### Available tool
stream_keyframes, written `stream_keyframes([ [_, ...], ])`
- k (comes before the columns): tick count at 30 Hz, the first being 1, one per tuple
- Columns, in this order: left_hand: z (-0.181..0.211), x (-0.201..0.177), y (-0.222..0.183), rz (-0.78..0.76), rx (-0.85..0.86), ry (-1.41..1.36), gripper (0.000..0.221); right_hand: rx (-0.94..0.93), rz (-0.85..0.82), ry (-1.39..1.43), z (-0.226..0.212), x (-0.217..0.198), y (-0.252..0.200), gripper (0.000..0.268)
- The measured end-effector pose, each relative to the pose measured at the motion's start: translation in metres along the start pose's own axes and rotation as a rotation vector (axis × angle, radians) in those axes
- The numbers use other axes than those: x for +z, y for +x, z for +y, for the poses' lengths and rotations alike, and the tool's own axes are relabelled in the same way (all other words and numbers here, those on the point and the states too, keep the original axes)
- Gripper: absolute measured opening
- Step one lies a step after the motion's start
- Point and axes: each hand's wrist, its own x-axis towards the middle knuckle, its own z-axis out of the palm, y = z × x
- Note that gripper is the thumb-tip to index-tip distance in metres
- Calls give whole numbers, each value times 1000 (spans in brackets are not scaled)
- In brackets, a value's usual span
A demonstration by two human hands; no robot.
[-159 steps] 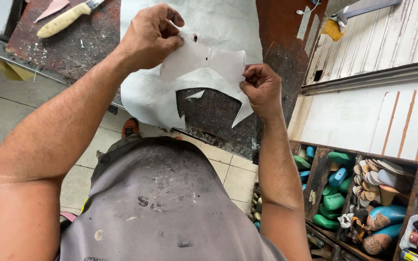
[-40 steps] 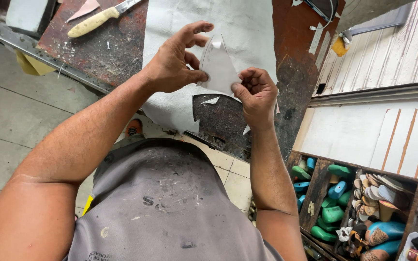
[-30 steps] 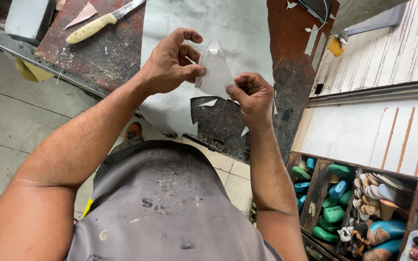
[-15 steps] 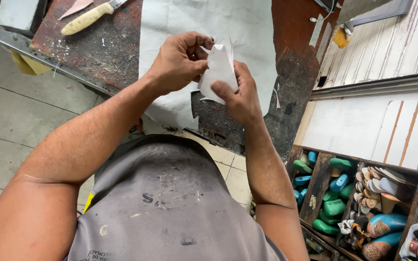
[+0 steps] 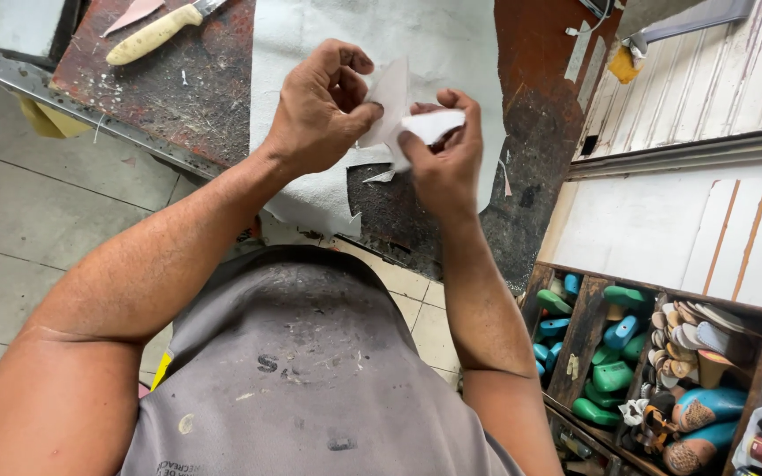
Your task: Cutting shoe components from a leather sheet using a hand knife and a template
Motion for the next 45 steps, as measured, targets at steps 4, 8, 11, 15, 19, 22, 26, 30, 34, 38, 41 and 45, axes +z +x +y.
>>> stream_keyframes([
  [4,-2,-13,2,62,-38,63,38,-83,73,-35,7,-20,8,42],
  [8,-11,-19,2,125,-71,90,40,82,209,-10,24,-38,19,39],
  [11,-18,-18,2,139,-150,179,40,162,291,-26,37,-47,20,37],
  [15,-25,-12,4,131,-141,303,43,174,270,-179,30,-52,14,36],
  [19,-30,-6,9,74,-89,400,52,117,239,-283,36,-67,16,38],
  [22,-35,0,9,69,-119,436,55,166,254,-220,41,-75,26,37],
  [26,-39,5,4,68,-68,481,61,86,208,-340,56,-85,37,39],
  [30,-33,4,-1,40,45,617,67,-78,90,-485,59,-88,41,38],
  [34,-36,-16,-7,53,-5,639,51,-159,-11,-562,50,-89,35,32],
  [38,-26,-62,-13,86,-116,721,31,-213,-78,-610,43,-103,29,29],
  [41,5,-83,-8,-158,-328,690,28,-136,-83,-590,42,-107,30,27],
  [45,5,-75,2,-289,-366,887,25,-228,-85,-745,50,-101,44,26],
])
